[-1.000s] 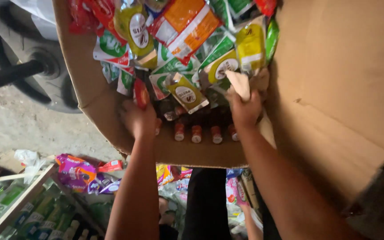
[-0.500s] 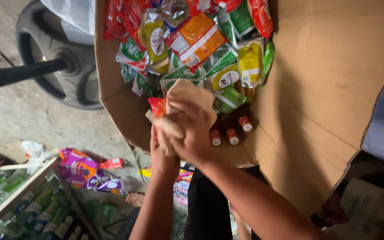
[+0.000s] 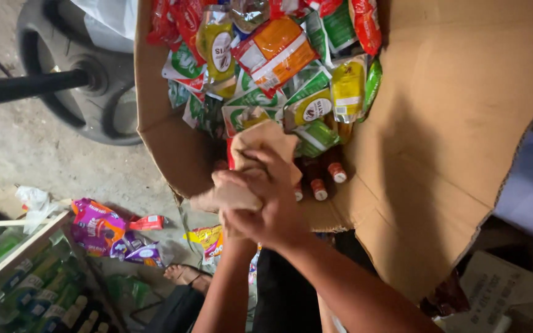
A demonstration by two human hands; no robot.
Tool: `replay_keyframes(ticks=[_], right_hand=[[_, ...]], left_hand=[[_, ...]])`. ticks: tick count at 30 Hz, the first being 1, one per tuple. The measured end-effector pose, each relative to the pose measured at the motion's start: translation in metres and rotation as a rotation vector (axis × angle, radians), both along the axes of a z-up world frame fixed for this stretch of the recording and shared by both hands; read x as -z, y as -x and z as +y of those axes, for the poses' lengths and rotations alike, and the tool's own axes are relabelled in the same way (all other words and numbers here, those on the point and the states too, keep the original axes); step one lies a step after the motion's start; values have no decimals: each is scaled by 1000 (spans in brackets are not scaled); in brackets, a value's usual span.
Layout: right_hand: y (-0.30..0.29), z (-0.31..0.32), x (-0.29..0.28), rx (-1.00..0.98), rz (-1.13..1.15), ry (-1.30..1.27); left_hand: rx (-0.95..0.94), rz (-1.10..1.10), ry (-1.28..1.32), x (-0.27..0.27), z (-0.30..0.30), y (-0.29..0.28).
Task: Wiping down instant noodle packets with a cloth and sorting them into a cardboard box.
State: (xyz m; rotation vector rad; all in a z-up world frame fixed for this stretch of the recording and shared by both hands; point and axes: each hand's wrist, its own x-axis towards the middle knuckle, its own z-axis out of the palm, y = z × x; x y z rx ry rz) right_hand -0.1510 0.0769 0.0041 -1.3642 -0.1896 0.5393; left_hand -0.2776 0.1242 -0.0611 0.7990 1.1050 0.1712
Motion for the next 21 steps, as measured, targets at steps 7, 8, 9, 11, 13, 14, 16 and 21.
replay_keyframes(ticks=[7, 8, 9, 11, 13, 14, 16, 21], right_hand=[[-19, -60, 129, 105, 88, 593], [-26, -72, 146, 142, 68, 675], [-31, -71, 128, 151, 55, 676], [-33, -67, 90, 230, 133, 451], [-15, -51, 41, 194, 100, 384], [-7, -44, 16, 168, 61, 316], [-10, -32, 1, 37, -295, 417], [8, -57, 83, 157, 131, 12]], left_hand=[[291, 21, -54, -46, -8, 0], [260, 32, -59, -45, -4, 1], [264, 17, -59, -42, 1, -10], [120, 66, -169, -43, 9, -25], [181, 13, -335, -31, -4, -24], [250, -51, -500, -25, -10, -24], [28, -115, -195, -22, -19, -27], [114, 22, -203, -54, -27, -28]])
